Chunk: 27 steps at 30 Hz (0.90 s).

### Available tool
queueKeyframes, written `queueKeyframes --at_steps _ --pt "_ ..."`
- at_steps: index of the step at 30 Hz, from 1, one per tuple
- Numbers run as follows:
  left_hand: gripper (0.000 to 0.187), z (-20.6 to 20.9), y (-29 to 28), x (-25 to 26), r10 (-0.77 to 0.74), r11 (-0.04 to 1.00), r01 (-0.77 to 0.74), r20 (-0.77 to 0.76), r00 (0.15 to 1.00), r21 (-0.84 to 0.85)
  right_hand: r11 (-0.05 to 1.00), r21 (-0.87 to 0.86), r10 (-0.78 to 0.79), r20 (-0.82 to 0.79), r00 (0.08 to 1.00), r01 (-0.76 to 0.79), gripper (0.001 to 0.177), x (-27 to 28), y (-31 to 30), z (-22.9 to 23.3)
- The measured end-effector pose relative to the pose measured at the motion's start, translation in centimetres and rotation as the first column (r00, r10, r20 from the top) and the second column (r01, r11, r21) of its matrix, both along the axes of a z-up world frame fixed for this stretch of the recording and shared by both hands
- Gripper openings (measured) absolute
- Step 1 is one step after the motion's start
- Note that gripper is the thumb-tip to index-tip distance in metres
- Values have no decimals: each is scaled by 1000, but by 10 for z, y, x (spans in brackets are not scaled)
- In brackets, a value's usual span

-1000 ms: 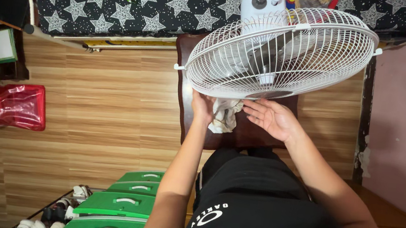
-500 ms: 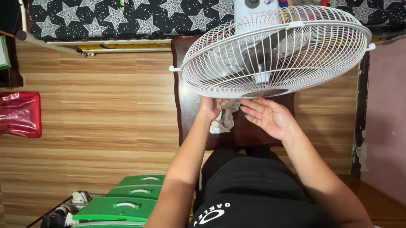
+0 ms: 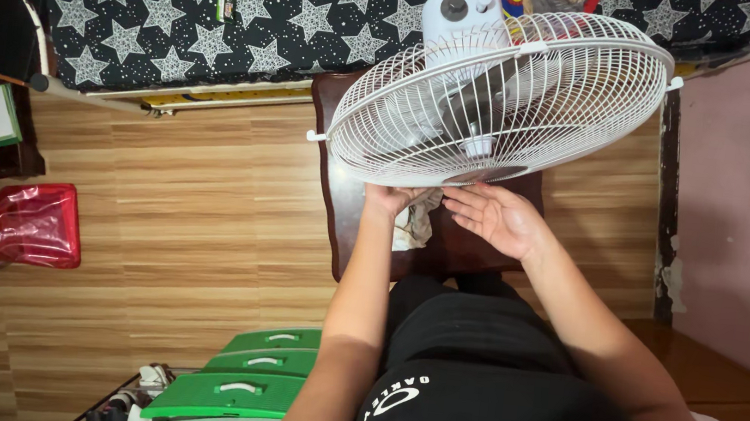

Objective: The person disassembles a white table fan by removing the front grille, unscrewing the central hub nut, detaching the fan blades, and then removing the rear grille. The components are placed on a nearby bed.

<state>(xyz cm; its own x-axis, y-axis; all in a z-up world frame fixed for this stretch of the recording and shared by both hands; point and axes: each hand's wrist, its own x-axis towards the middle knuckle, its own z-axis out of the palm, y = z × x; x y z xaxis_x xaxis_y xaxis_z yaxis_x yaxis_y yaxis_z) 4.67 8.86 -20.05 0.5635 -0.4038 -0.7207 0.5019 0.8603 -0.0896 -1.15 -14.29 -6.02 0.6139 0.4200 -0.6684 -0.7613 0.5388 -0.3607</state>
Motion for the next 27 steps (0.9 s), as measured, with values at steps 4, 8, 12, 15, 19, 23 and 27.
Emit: queueKeyframes --at_steps 4,8,12,15,19,23,27 --pt "72 -5 4 1 -23 1000 22 43 999 5 999 37 -7 -7 1000 7 44 0 -2 -3" --pt "68 -22 6 0 -47 999 46 35 998 8 999 33 5 -14 1000 -4 49 0 -3 -6" --pt "64 -39 8 2 -71 995 74 45 996 -65 999 51 7 -20 1000 -6 52 1 -5 -8" --pt "62 -46 9 4 -57 988 60 25 998 -143 998 58 19 -22 1000 -17 52 2 -6 -10" --pt "57 -45 9 7 -61 997 66 105 993 -40 997 71 18 -42 999 -15 51 4 -8 -12" --pt "51 -37 7 6 23 1000 -22 80 997 -19 996 91 23 -50 998 -18 51 6 -12 -10" --pt "48 -37 4 7 79 997 -79 49 996 -7 999 52 17 -28 999 -15 50 7 -14 -8"
